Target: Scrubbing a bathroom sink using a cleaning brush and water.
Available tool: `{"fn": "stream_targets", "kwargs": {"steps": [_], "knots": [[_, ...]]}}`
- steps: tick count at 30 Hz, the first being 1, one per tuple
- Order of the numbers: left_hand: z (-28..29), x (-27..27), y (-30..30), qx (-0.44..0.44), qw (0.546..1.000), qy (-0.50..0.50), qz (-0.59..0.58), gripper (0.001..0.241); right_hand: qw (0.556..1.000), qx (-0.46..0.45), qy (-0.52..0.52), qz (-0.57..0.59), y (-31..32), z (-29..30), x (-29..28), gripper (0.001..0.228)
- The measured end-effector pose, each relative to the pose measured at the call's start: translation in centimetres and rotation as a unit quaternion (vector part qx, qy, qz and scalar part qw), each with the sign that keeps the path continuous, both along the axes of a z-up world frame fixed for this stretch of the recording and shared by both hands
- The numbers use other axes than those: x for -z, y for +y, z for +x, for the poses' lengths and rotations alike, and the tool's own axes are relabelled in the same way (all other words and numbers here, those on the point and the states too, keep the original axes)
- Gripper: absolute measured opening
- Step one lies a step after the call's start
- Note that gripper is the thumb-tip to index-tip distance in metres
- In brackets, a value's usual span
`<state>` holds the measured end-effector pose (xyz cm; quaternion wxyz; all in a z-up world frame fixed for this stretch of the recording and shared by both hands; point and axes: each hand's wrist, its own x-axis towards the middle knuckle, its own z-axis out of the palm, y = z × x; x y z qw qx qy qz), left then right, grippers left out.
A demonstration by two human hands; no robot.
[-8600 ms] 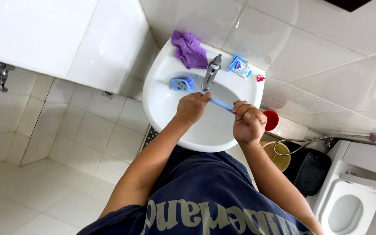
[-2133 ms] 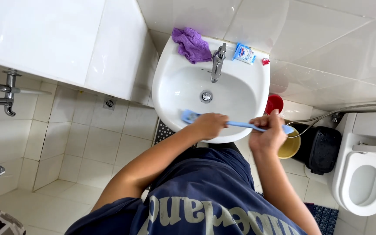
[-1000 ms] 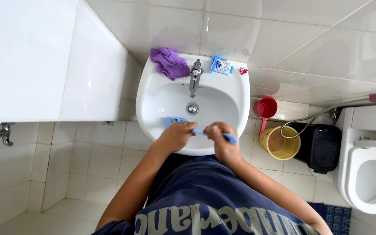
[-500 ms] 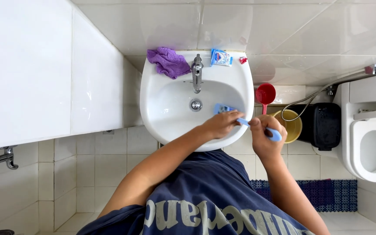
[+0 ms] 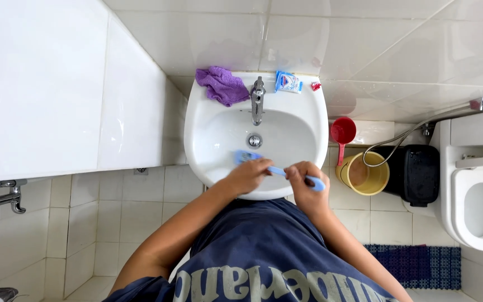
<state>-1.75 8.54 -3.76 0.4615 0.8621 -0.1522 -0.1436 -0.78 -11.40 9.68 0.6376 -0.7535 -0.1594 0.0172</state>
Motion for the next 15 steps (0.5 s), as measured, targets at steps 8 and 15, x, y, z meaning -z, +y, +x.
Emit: {"fn": "stream_targets", "kwargs": {"steps": [8, 15], "knots": [[4.8, -2.2, -7.0, 0.020, 0.995, -0.074, -0.063, 0.026, 0.991, 0.063, -0.032, -0.115, -3.5, 3.2, -2.8, 0.026], [1.3, -5.8, -0.2, 0.019, 0.967, 0.073, 0.242, 0.023, 0.854, 0.203, 0.345, 0.333, -1.5, 2.9, 5.1, 0.022]]}}
